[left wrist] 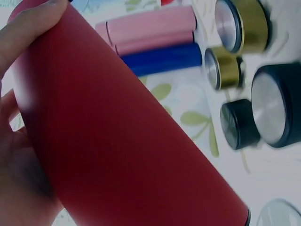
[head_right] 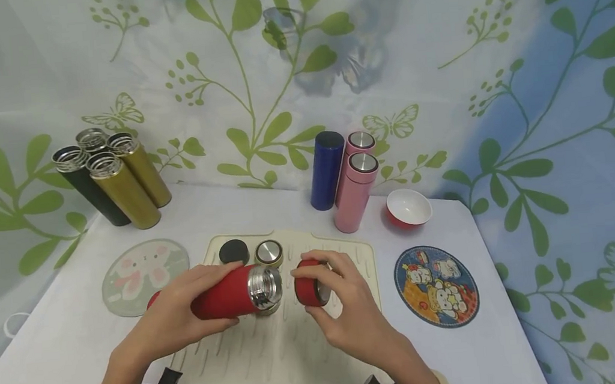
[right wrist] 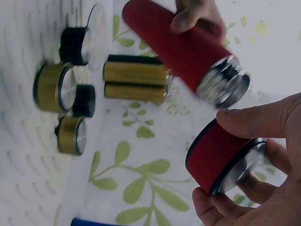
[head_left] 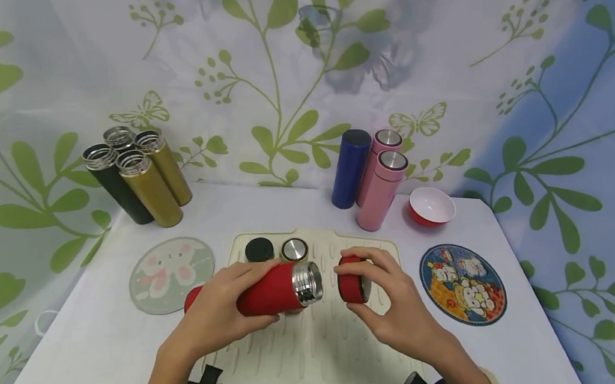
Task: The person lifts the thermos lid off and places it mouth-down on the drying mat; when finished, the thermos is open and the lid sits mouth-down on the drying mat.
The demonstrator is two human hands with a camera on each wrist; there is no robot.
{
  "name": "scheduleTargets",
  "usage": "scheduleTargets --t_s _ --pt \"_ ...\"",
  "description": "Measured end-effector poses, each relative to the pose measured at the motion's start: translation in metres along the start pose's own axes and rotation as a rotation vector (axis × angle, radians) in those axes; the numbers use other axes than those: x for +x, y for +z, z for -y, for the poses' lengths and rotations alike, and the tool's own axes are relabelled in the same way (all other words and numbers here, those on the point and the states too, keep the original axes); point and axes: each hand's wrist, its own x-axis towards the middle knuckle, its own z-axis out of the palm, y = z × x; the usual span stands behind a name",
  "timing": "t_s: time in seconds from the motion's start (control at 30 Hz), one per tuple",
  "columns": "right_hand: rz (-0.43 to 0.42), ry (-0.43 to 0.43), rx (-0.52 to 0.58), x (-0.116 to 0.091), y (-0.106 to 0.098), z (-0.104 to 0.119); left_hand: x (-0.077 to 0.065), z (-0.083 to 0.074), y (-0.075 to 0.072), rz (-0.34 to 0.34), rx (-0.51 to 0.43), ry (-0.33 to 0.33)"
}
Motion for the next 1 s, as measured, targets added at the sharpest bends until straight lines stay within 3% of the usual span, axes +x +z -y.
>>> scheduleTargets --t_s 0.2,0.37,0.57,0.8,1.0 --pt "0.004 0.142 -0.089 0.003 0.011 -0.035 -0.008 0.012 -0.015 -0.115 -0.095 -0.034" --pt "0.021 0.191 -0.142 0.006 0.032 -0.073 -0.013 0.019 -0.022 -0.21 -0.131 -0.024" --pt "0.058 0.284 -0.143 0.015 0.054 -0.107 -0.018 0.022 -0.026 -0.288 -0.134 -0.056" --pt "0.088 0.256 -0.198 0.031 0.073 -0.127 -0.021 0.025 -0.029 -0.36 -0.118 -0.041" --pt "0.134 0.308 -0.229 0.039 0.085 -0.143 -0.022 0.027 -0.032 -0.402 -0.142 -0.037"
